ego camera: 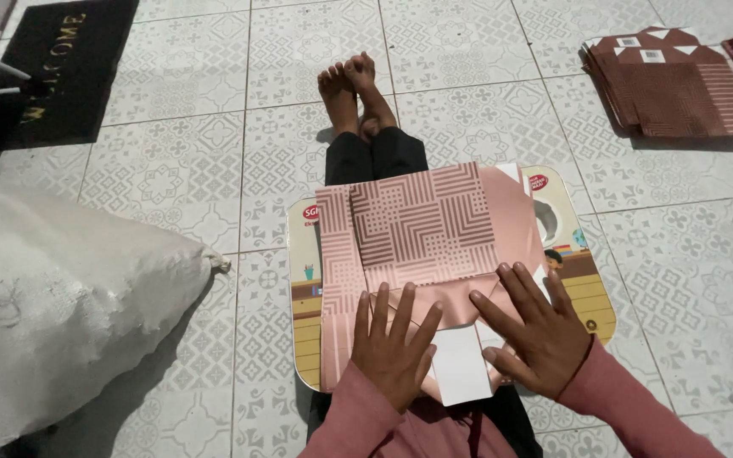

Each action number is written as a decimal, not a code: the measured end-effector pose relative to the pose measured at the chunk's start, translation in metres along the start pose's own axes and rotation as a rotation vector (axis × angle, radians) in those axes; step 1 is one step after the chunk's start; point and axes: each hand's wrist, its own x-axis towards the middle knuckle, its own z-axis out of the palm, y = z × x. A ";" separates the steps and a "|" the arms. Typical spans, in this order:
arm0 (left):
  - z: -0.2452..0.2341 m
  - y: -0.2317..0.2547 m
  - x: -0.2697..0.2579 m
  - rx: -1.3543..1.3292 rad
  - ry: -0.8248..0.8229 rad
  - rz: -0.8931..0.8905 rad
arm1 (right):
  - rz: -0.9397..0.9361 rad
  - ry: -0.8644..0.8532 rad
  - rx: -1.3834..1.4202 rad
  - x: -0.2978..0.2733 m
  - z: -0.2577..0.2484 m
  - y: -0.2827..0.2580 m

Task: Folding a patterned paper sheet to create a paper bag.

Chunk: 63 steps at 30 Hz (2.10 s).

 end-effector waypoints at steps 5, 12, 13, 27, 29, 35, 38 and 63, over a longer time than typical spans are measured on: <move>0.027 0.002 0.021 -0.025 -0.184 0.193 | 0.023 -0.005 -0.008 0.002 0.002 0.001; 0.024 0.001 0.031 -0.248 -0.115 0.221 | 0.101 0.066 -0.080 -0.018 0.017 -0.008; 0.024 0.000 0.029 -0.243 -0.118 0.220 | 0.100 0.070 -0.076 -0.025 0.016 -0.015; 0.009 0.001 0.038 -0.237 -0.065 0.238 | 0.117 0.279 0.055 -0.044 -0.001 -0.061; 0.013 0.000 0.036 -0.244 -0.068 0.247 | 0.114 0.324 0.055 -0.039 -0.001 -0.061; 0.015 -0.002 0.036 -0.323 -0.132 0.233 | 0.135 0.332 0.076 -0.038 0.001 -0.057; 0.002 -0.005 0.043 -0.392 -0.191 0.258 | 0.113 0.330 0.134 -0.038 0.001 -0.048; -0.006 -0.039 -0.003 -0.881 -0.193 0.100 | -0.091 -0.119 0.420 -0.012 0.031 0.017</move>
